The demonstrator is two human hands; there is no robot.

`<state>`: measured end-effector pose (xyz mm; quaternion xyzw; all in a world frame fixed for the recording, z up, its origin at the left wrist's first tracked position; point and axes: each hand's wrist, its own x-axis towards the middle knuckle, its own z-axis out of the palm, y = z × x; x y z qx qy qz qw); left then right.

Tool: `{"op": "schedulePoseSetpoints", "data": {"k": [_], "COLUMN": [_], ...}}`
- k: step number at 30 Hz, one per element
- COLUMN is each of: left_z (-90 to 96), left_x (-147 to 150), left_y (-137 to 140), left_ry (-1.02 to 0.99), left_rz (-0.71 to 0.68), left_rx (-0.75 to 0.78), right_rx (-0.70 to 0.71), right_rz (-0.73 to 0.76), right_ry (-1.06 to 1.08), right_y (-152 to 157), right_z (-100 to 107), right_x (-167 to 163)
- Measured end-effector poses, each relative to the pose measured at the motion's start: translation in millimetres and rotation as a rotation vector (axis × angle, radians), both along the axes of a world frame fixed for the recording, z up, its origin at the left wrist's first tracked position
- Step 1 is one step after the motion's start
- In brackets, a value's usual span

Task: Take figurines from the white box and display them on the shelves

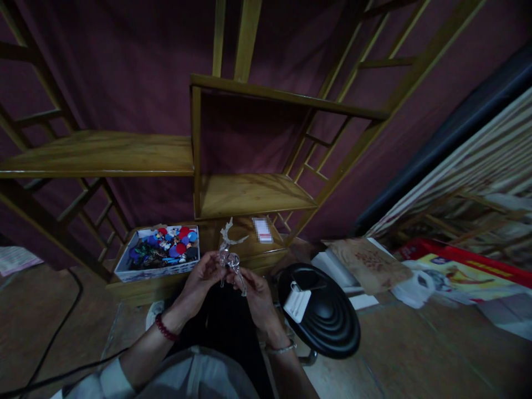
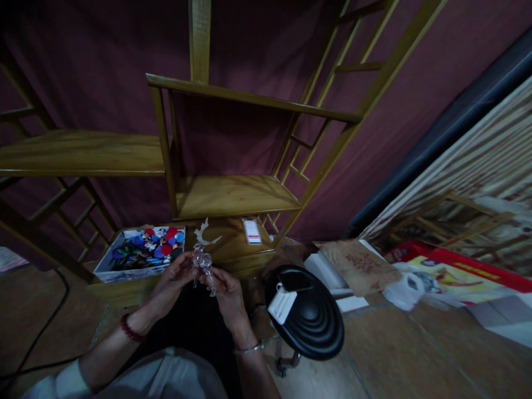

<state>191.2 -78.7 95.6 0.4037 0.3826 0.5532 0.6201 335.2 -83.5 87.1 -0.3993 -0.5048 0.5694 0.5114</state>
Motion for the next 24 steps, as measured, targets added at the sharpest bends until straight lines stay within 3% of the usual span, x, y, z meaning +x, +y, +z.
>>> {"op": "schedulePoseSetpoints", "data": {"k": [12, 24], "left_z": [17.7, 18.0], "left_x": [28.9, 46.5], "left_y": [17.7, 33.1], "left_ry": [-0.006, 0.050], "left_rz": [-0.154, -0.220], "left_rx": [0.011, -0.013], "right_rx": [0.086, 0.059], "right_rz": [-0.087, -0.164], "right_ry": [-0.020, 0.036], "right_y": [2.4, 7.2], "right_z": [3.0, 5.2], "right_x": [27.5, 37.9]}}
